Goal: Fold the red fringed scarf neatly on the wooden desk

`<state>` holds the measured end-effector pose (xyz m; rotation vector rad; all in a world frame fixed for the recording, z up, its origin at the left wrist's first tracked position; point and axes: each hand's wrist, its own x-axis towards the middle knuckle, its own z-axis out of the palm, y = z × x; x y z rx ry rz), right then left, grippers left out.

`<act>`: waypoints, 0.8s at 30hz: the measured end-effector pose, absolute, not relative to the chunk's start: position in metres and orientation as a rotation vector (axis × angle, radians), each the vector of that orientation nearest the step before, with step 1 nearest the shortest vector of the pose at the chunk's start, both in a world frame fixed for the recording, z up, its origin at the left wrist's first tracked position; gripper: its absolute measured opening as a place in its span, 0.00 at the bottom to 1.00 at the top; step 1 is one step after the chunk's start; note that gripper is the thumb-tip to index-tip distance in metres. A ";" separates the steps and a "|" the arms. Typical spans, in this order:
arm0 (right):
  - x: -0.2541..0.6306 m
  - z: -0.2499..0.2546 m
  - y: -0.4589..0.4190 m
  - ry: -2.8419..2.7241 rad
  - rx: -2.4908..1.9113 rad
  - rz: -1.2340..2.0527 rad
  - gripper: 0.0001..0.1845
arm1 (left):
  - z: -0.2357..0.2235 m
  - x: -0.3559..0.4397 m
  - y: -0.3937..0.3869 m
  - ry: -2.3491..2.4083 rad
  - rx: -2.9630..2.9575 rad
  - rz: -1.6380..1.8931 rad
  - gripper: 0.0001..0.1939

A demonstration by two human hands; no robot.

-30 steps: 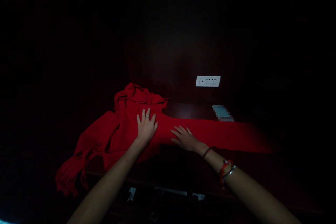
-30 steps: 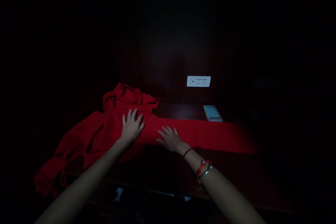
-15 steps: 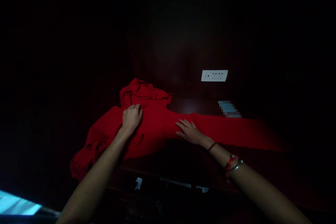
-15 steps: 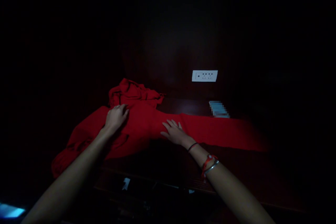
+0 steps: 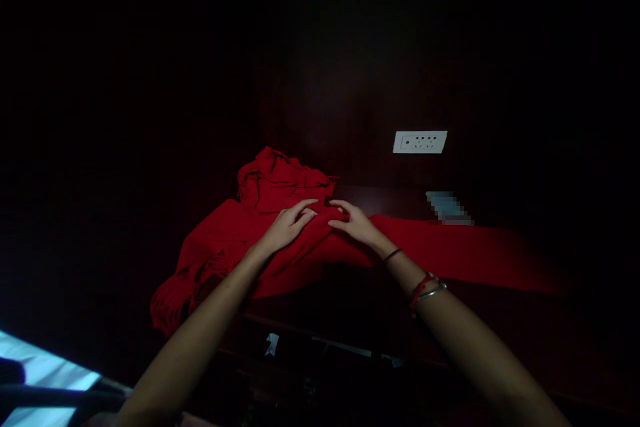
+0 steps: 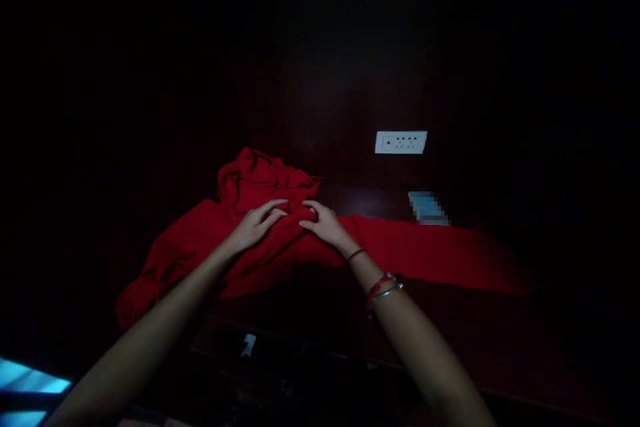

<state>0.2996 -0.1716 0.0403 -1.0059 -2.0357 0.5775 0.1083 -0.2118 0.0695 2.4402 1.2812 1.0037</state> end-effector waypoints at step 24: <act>0.362 0.021 -0.149 -1.649 -0.916 0.833 0.21 | 0.096 0.041 -0.246 2.358 2.387 -0.185 0.34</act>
